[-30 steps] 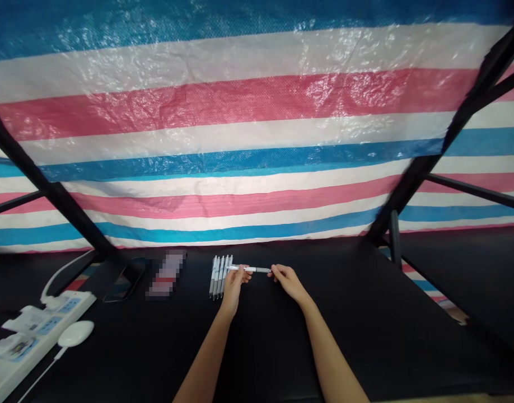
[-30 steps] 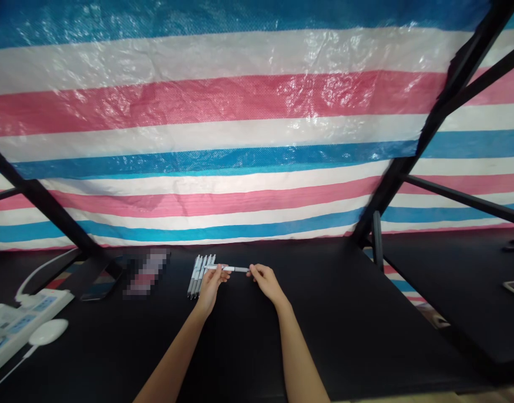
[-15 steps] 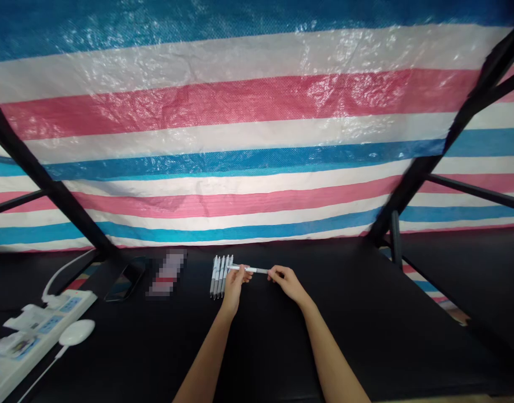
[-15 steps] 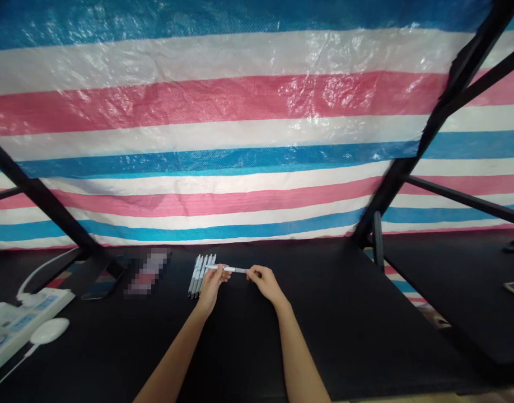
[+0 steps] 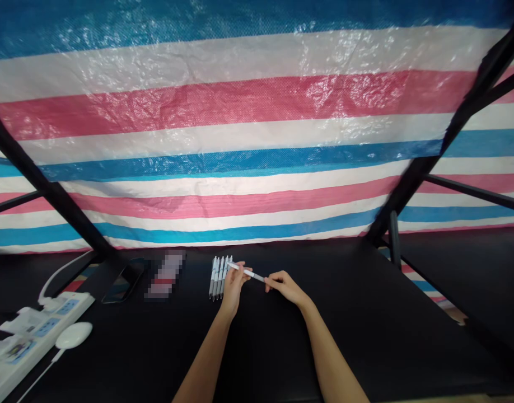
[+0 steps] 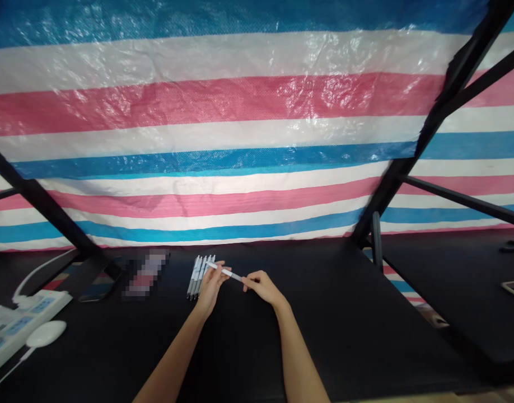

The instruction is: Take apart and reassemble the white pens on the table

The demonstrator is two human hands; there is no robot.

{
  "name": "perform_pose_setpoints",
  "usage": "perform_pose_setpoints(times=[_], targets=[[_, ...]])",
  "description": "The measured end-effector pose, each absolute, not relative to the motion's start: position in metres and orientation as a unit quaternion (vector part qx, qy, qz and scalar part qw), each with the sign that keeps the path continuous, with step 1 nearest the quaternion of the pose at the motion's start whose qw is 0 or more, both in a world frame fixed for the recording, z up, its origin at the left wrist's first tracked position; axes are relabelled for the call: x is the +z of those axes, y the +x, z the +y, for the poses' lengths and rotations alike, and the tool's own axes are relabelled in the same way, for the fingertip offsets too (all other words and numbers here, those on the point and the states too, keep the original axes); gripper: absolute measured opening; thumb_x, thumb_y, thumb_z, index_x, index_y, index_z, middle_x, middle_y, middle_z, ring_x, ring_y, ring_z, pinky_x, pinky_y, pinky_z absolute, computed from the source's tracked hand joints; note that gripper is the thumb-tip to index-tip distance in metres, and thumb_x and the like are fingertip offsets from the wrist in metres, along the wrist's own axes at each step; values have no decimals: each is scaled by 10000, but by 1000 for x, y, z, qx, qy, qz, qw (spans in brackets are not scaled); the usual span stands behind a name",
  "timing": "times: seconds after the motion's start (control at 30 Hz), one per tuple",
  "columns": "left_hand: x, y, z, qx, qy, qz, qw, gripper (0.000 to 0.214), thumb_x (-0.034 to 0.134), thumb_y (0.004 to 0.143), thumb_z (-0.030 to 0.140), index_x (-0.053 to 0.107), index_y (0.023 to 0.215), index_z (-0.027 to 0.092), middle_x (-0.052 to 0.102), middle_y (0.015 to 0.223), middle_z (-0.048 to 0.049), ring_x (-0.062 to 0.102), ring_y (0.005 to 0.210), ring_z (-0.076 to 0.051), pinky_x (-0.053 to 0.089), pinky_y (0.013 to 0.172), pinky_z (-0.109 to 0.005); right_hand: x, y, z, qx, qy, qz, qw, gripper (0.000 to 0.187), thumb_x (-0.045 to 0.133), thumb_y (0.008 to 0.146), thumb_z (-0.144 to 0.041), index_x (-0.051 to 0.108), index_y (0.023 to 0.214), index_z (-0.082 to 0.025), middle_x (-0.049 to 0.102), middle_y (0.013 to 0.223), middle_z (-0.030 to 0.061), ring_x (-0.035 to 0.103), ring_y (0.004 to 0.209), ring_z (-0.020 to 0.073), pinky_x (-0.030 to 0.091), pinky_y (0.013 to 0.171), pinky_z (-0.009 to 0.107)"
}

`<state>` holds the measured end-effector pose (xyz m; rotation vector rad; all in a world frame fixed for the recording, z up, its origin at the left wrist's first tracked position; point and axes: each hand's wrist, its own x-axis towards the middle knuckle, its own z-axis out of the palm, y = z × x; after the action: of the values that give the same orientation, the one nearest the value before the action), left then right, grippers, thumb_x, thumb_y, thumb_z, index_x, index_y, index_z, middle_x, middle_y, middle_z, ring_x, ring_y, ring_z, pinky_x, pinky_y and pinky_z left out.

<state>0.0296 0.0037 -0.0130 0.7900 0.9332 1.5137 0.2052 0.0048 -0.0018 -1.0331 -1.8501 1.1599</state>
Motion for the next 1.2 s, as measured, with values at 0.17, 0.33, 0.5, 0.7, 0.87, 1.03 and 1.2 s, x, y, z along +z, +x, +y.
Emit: perform_pose_setpoints(times=[0.17,0.33,0.5,0.7,0.87,1.03,1.2], targets=[[-7,31,-2,642,330,373,582,830,722,669,390,269,1354,269,702,864,-42,660,796,-166,476,814,-344,-5,204,7,400,-435,-688,422,339,555,792,-468,672,664,-177,627,642,13,531,604,150,390,587,246],[-2,31,-7,608,367,375,596,835,704,689,377,255,1382,253,683,795,-25,638,679,-137,478,730,-301,-10,208,15,370,-485,-584,535,383,526,793,-519,653,738,-163,598,642,20,492,545,131,384,535,244],[-2,31,-7,586,387,371,608,676,681,704,328,400,1308,217,620,674,19,595,617,-111,456,669,-258,-9,210,16,368,-482,-553,572,434,514,783,-569,628,670,-166,576,622,28,468,510,126,367,499,248],[-5,30,-4,601,374,373,600,716,673,708,327,371,1346,212,612,664,20,569,585,-100,446,651,-256,-13,210,20,377,-483,-516,598,460,514,775,-594,634,657,-165,550,574,18,451,475,118,359,480,253],[-2,30,-4,608,359,374,602,852,678,707,343,223,1417,223,631,674,14,565,586,-101,446,661,-258,-14,213,22,376,-492,-492,612,488,510,760,-623,634,644,-166,552,550,15,453,462,116,365,470,253],[-3,29,-3,598,370,376,604,789,677,704,353,302,1385,217,633,678,9,570,589,-104,450,666,-259,-15,214,22,369,-501,-484,615,499,503,758,-633,632,642,-166,549,534,14,459,460,117,378,476,255],[-3,29,-4,592,370,382,605,729,692,681,346,390,1326,190,635,672,0,579,594,-113,454,664,-264,-17,215,22,364,-507,-484,613,499,492,764,-634,625,644,-169,543,528,13,458,458,122,379,474,260]])
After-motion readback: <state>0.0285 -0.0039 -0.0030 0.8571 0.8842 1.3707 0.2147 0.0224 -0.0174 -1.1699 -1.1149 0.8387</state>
